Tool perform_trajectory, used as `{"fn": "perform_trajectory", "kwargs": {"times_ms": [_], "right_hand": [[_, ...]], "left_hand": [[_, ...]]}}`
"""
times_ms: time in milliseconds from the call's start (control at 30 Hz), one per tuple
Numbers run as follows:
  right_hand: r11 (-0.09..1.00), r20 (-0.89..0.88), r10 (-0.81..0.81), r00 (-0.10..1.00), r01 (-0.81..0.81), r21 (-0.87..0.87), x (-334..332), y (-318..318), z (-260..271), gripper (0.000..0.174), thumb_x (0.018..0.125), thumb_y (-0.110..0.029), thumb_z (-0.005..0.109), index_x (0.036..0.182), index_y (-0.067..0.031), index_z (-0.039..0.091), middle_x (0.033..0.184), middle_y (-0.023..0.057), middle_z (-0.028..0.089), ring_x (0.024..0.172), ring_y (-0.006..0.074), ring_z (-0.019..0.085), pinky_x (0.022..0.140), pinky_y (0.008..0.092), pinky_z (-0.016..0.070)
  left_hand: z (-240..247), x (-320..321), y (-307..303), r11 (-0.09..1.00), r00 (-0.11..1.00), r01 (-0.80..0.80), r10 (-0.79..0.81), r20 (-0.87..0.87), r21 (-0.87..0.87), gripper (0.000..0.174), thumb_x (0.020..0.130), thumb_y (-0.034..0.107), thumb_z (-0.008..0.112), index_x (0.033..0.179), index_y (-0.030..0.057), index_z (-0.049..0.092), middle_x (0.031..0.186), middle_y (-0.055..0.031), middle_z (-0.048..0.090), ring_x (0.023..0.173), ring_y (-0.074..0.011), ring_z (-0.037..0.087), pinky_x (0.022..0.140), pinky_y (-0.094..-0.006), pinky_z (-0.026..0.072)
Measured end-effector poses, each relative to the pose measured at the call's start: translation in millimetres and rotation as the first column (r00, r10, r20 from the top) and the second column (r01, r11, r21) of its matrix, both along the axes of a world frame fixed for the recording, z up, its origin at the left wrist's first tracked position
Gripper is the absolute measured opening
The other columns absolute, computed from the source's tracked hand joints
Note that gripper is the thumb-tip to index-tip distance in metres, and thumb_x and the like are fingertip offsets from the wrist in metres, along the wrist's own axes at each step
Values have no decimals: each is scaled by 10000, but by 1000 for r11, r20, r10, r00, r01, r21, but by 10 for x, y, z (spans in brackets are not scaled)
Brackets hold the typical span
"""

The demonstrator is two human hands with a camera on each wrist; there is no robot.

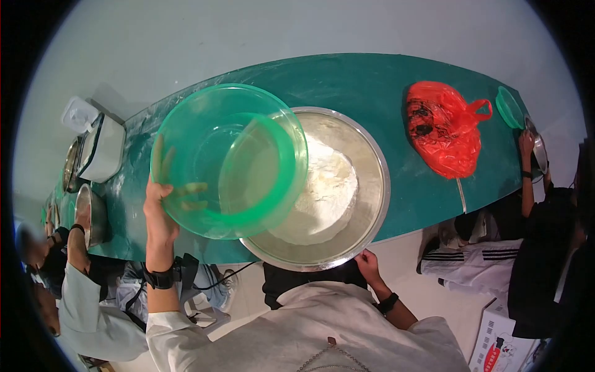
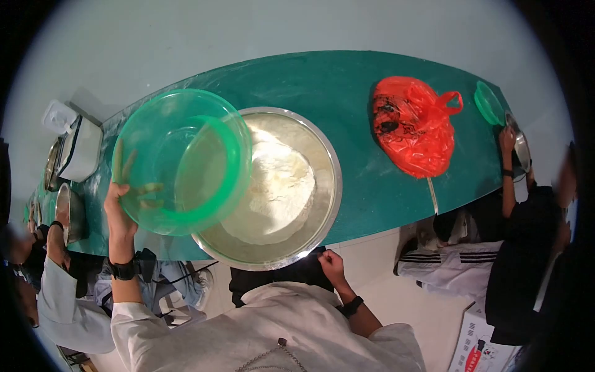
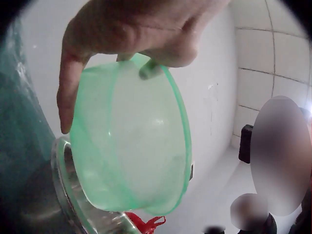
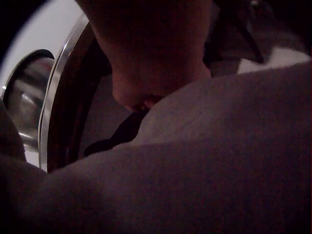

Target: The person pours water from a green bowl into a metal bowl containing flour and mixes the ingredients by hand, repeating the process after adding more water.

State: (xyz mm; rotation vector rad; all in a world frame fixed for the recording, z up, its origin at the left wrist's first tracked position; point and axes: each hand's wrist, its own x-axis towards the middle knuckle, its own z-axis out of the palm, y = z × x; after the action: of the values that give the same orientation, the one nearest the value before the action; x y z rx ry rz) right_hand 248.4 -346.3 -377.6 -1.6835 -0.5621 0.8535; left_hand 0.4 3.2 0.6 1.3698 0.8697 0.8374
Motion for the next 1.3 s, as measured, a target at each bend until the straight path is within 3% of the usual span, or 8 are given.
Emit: {"fn": "perform_trajectory", "kwargs": {"times_ms": [200,400,467,500,567,900,1000,1300], "right_hand": [[1000,1,-2,1000,2,-26,-7,14,2,237,856,-96,614,668,-50,477,625,-79,374,612,28,353,534,221,316],[998,-34,8,999,-10,-61,-23,-5,-10,218,851,-89,614,678,-45,489,622,-79,389,608,25,357,535,219,320],[999,-59,2,998,-5,-52,-28,-1,-4,214,849,-92,621,683,-45,495,623,-79,399,608,22,360,535,219,320],[999,-60,1,998,-4,-52,-27,7,22,214,849,-92,621,683,-45,495,623,-79,399,608,22,360,535,219,320],[999,-33,16,999,-17,-29,-34,5,74,203,846,-101,630,691,-46,510,623,-80,407,606,20,361,533,217,317],[999,-46,-1,999,-1,-41,-25,-21,-116,199,854,-112,633,699,-46,526,632,-81,404,612,20,362,536,214,308],[999,-66,10,998,-13,-43,-19,-4,-67,207,858,-105,629,694,-48,517,628,-82,399,608,21,359,532,215,308],[1000,-84,19,996,-21,-17,-22,4,-54,201,858,-95,622,696,-47,513,632,-78,411,616,19,368,543,214,325]], "left_hand": [[-50,-38,42,999,997,-8,12,77,-54,871,690,245,460,1508,175,168,1520,-200,172,914,-361,653,663,-437,591],[-283,-235,213,989,974,-90,112,196,-114,694,806,189,392,1471,92,223,1493,-153,280,936,-389,632,660,-416,565],[-209,-190,181,996,986,-84,86,141,-20,663,818,188,389,1451,58,243,1489,-138,290,935,-378,632,666,-414,565],[-177,-171,173,996,986,-84,86,140,-20,663,818,188,389,1451,58,243,1489,-138,290,935,-378,632,666,-414,565],[-126,-129,159,996,995,-83,81,56,32,859,717,255,467,1509,151,150,1510,-202,195,901,-318,661,643,-385,590],[-39,5,118,993,999,-34,32,21,111,873,706,281,477,1506,130,162,1512,-191,205,911,-296,660,653,-377,589],[-49,6,124,994,997,-16,8,71,105,857,718,255,471,1510,166,156,1531,-180,162,886,-294,660,616,-359,584],[-12,25,85,988,1000,-24,22,16,153,850,724,264,476,1503,119,167,1524,-162,211,894,-281,658,615,-342,583]]}}
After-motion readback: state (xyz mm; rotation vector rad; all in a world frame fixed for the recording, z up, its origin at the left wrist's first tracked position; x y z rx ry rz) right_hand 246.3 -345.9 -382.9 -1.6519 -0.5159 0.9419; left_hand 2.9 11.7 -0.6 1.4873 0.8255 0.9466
